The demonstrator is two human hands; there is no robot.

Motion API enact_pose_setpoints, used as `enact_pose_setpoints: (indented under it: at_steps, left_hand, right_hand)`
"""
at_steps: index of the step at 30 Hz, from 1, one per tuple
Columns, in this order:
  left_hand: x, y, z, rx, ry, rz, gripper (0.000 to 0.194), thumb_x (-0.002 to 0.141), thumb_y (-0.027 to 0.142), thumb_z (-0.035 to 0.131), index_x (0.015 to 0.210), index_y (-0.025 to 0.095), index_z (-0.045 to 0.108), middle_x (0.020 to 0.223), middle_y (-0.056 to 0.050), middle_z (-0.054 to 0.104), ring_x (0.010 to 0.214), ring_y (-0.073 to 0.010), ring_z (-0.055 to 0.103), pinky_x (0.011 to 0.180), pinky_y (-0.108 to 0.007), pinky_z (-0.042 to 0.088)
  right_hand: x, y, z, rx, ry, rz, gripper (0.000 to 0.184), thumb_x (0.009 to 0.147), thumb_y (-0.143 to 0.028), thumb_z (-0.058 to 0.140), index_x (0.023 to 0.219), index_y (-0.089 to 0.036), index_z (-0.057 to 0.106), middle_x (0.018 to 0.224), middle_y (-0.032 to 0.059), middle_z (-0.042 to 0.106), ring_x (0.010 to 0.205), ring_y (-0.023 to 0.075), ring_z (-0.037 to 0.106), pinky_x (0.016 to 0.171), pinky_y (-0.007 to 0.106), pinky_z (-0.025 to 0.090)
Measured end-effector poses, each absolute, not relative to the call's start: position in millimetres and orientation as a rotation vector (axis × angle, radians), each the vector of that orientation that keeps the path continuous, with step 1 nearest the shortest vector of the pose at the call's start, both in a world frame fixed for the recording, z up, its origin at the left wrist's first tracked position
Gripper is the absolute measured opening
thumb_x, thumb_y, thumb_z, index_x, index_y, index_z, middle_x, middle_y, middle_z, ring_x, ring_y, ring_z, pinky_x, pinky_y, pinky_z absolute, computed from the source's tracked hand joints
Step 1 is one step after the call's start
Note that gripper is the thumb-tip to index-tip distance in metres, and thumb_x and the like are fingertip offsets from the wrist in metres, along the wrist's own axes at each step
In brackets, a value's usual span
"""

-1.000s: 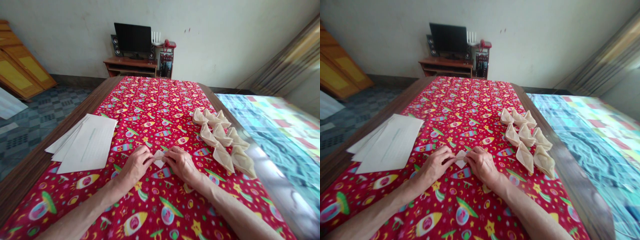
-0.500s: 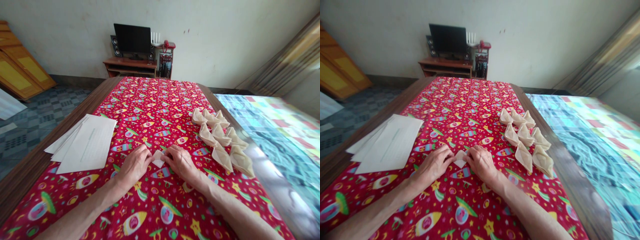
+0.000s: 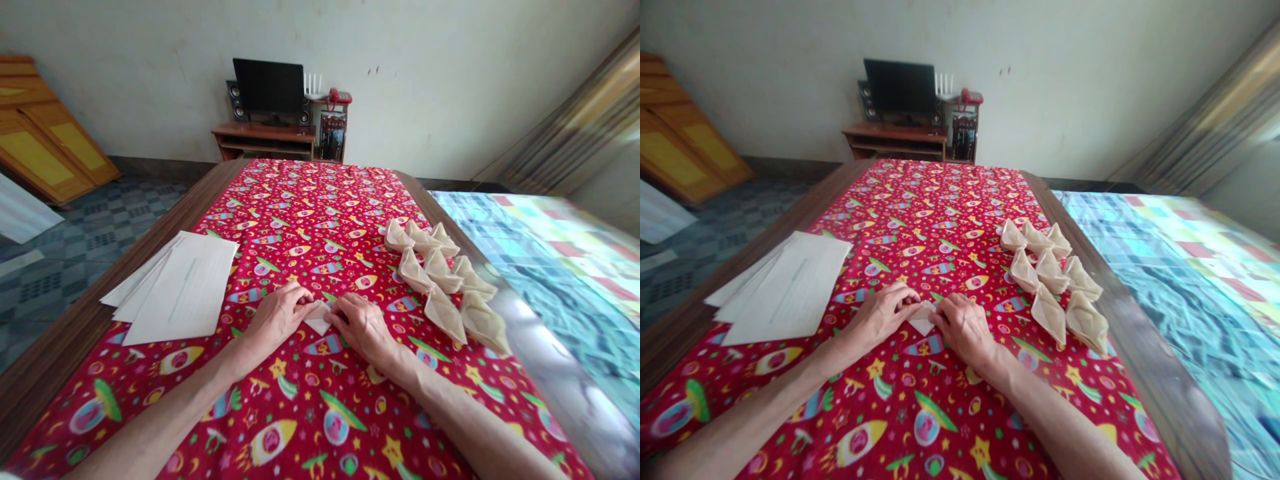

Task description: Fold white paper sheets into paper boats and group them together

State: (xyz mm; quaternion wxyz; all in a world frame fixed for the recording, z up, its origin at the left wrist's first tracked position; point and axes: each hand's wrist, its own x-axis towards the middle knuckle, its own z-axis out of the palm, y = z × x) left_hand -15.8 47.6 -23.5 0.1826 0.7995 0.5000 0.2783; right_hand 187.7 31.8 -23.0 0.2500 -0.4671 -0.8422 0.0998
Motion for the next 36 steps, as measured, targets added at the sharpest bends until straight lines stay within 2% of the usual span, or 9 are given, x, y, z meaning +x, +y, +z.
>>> enact_pose_setpoints:
  at_steps: [5,10,14,17,21,26,30,36]
  left_hand:
    - [-7,52,-20,2.219,1.383,0.712,0.009,0.081,0.025,0.063,0.074,0.018,0.063,0.077,0.000,0.062,0.065,-0.0123,0.057,0.059,-0.023,0.040]
    - [-8,53,-19,2.121,1.332,0.810,0.010,0.079,0.024,0.064,0.071,0.018,0.064,0.073,0.000,0.064,0.067,-0.0135,0.059,0.062,-0.023,0.043]
    - [-8,49,-10,2.100,1.248,0.901,0.012,0.079,0.025,0.065,0.069,0.018,0.065,0.070,0.000,0.062,0.066,-0.0126,0.058,0.063,-0.023,0.043]
    - [-9,46,-1,2.061,1.244,0.930,0.014,0.079,0.026,0.067,0.068,0.019,0.064,0.068,0.002,0.061,0.064,-0.0117,0.056,0.063,-0.022,0.043]
    - [-13,45,3,1.978,1.277,0.951,0.015,0.079,0.027,0.067,0.067,0.018,0.065,0.070,0.002,0.061,0.066,-0.0115,0.057,0.065,-0.022,0.042]
    - [-9,45,7,2.015,1.268,0.978,0.014,0.079,0.024,0.066,0.067,0.017,0.065,0.068,0.001,0.060,0.066,-0.0118,0.056,0.064,-0.022,0.041]
    - [-4,43,12,2.031,1.244,0.977,0.011,0.078,0.021,0.066,0.067,0.016,0.066,0.068,0.001,0.059,0.067,-0.0123,0.056,0.065,-0.022,0.041]
    - [-7,41,17,1.961,1.228,1.016,0.017,0.081,0.026,0.060,0.066,0.018,0.061,0.070,0.001,0.059,0.070,-0.0134,0.056,0.068,-0.024,0.042]
  right_hand:
    - [193,33,-21,-1.208,-2.257,0.465,0.014,0.086,-0.033,0.060,0.080,-0.020,0.062,0.076,0.0001,0.062,0.068,0.0120,0.055,0.062,0.022,0.038]
    - [192,40,-17,-1.227,-2.056,0.670,0.020,0.083,-0.039,0.062,0.091,-0.022,0.067,0.077,-0.0012,0.065,0.065,0.0110,0.057,0.059,0.021,0.041]
    - [186,43,-15,-1.183,-1.978,0.835,0.015,0.084,-0.034,0.062,0.082,-0.021,0.070,0.076,-0.0007,0.067,0.068,0.0125,0.060,0.063,0.023,0.044]
    - [185,44,-13,-1.176,-1.832,0.944,0.017,0.083,-0.033,0.062,0.074,-0.020,0.068,0.069,-0.0013,0.066,0.064,0.0129,0.059,0.059,0.022,0.044]
    - [188,43,-8,-1.195,-1.799,0.852,0.015,0.083,-0.030,0.061,0.073,-0.019,0.066,0.068,-0.0013,0.063,0.062,0.0121,0.056,0.058,0.022,0.043]
    - [185,41,-2,-1.054,-1.954,0.783,0.016,0.087,-0.034,0.057,0.091,-0.021,0.066,0.084,0.0011,0.065,0.076,0.0138,0.059,0.070,0.024,0.046]
    - [181,38,-4,-1.042,-1.896,0.824,0.020,0.087,-0.036,0.057,0.081,-0.021,0.069,0.079,0.0021,0.065,0.072,0.0144,0.060,0.067,0.025,0.047]
    - [182,39,-9,-1.086,-1.716,0.923,0.017,0.082,-0.034,0.063,0.074,-0.021,0.069,0.075,0.0018,0.065,0.070,0.0157,0.059,0.065,0.026,0.047]
